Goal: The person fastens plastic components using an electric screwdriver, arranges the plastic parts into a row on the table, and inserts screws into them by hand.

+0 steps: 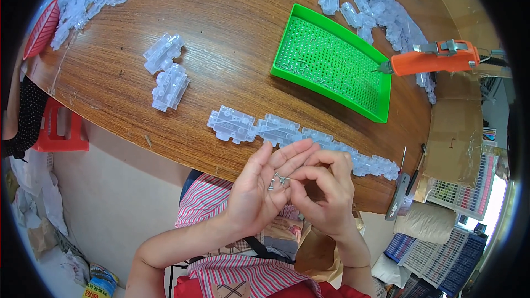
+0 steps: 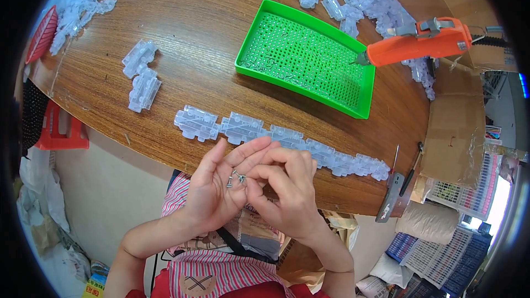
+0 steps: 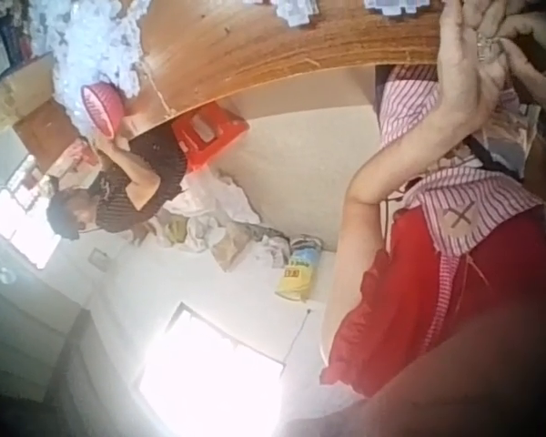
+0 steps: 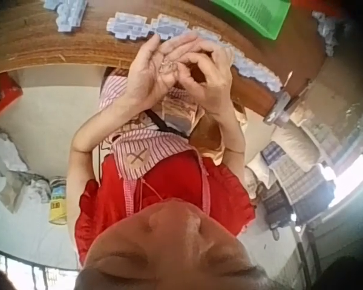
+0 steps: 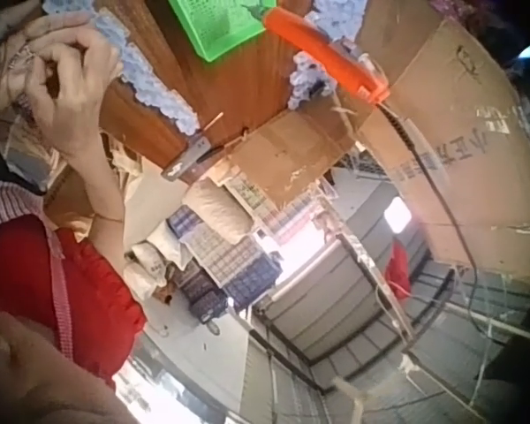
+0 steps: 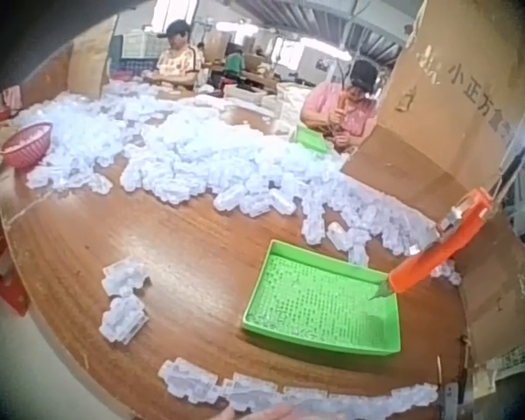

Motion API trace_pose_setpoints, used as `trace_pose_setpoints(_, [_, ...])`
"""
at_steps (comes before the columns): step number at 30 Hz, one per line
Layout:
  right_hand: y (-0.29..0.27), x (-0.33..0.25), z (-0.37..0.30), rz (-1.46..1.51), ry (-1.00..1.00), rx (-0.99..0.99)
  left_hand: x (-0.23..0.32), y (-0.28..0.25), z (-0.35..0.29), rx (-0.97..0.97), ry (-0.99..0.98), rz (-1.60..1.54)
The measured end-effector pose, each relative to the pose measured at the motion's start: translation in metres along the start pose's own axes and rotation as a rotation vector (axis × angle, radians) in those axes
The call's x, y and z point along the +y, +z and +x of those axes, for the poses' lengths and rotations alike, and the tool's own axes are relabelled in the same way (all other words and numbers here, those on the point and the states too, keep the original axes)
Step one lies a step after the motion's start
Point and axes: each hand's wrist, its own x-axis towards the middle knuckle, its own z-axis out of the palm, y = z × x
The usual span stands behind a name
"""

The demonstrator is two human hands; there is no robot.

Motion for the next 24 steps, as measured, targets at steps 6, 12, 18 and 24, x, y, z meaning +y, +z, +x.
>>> trace_pose_setpoints(6, [0.002, 0.03, 0.024, -0.061, 0.002, 0.145, -0.003, -0.003, -0.009, 0.271, 0.066, 0.193])
trace_pose_setpoints(12, [0.004, 0.036, 0.035, -0.172, -0.084, 0.027, 0.003, 0.0, -0.015, 0.323, 0.082, 0.187])
trace_pose_setpoints(18, [0.008, 0.039, 0.032, -0.238, -0.096, 0.011, 0.006, 0.001, -0.012, 0.338, 0.107, 0.188])
trace_pose_setpoints(24, [0.005, 0.035, 0.032, -0.306, -0.158, 0.009, 0.007, -0.004, -0.012, 0.321, 0.112, 0.16])
